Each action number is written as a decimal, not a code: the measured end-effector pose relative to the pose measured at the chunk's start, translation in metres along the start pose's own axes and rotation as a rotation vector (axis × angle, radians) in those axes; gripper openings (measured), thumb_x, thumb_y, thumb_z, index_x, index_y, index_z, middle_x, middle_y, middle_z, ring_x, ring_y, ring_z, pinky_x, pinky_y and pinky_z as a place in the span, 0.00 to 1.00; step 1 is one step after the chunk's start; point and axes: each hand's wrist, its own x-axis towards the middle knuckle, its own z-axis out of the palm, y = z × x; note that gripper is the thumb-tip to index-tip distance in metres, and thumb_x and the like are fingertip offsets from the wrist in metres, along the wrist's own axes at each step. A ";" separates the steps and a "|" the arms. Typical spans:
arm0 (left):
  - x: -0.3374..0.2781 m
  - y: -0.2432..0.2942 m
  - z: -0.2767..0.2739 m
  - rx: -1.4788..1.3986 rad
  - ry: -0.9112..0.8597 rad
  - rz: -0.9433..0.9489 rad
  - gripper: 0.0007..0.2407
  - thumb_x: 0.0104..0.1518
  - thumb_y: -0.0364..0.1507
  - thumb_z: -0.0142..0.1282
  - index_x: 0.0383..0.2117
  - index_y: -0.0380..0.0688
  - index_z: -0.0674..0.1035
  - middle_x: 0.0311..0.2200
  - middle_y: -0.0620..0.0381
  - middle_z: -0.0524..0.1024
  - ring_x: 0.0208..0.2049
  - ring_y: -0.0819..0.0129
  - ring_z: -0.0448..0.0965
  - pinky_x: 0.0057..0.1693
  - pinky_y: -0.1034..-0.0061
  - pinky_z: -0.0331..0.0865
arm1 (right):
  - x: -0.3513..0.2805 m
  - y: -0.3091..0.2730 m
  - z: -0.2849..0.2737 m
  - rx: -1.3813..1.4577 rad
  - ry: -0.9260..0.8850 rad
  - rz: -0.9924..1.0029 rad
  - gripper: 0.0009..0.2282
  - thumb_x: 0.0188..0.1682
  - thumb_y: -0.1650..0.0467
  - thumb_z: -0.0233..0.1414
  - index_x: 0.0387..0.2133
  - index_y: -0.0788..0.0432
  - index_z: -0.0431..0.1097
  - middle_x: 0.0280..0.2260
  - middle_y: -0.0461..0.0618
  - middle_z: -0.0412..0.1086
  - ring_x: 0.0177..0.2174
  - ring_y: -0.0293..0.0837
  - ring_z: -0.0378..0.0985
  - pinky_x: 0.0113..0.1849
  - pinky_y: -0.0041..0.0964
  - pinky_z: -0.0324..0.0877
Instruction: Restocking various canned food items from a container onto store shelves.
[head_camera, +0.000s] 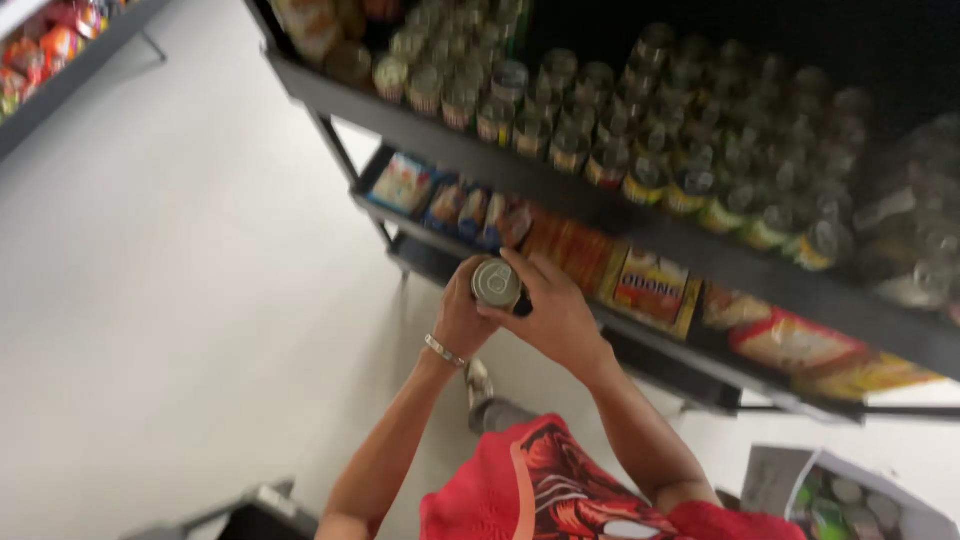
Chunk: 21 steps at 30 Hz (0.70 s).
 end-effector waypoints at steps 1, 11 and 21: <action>0.025 -0.001 -0.001 -0.007 0.006 0.032 0.28 0.47 0.27 0.69 0.57 0.41 0.69 0.50 0.44 0.77 0.50 0.45 0.79 0.53 0.60 0.76 | 0.017 0.001 -0.005 -0.018 0.025 -0.014 0.34 0.39 0.57 0.67 0.57 0.61 0.66 0.42 0.58 0.70 0.41 0.59 0.75 0.41 0.48 0.72; 0.193 -0.039 0.011 0.073 0.020 0.293 0.31 0.50 0.29 0.70 0.60 0.37 0.67 0.56 0.39 0.72 0.57 0.40 0.72 0.60 0.53 0.68 | 0.140 0.026 -0.018 -0.169 0.159 -0.001 0.35 0.45 0.60 0.63 0.63 0.59 0.56 0.59 0.62 0.62 0.54 0.62 0.71 0.49 0.51 0.73; 0.308 -0.045 -0.013 0.090 -0.360 0.513 0.41 0.45 0.40 0.68 0.65 0.38 0.58 0.60 0.38 0.66 0.62 0.41 0.66 0.67 0.50 0.60 | 0.207 0.042 -0.032 -0.096 0.366 0.083 0.32 0.47 0.63 0.63 0.63 0.57 0.58 0.58 0.61 0.68 0.54 0.59 0.76 0.51 0.50 0.75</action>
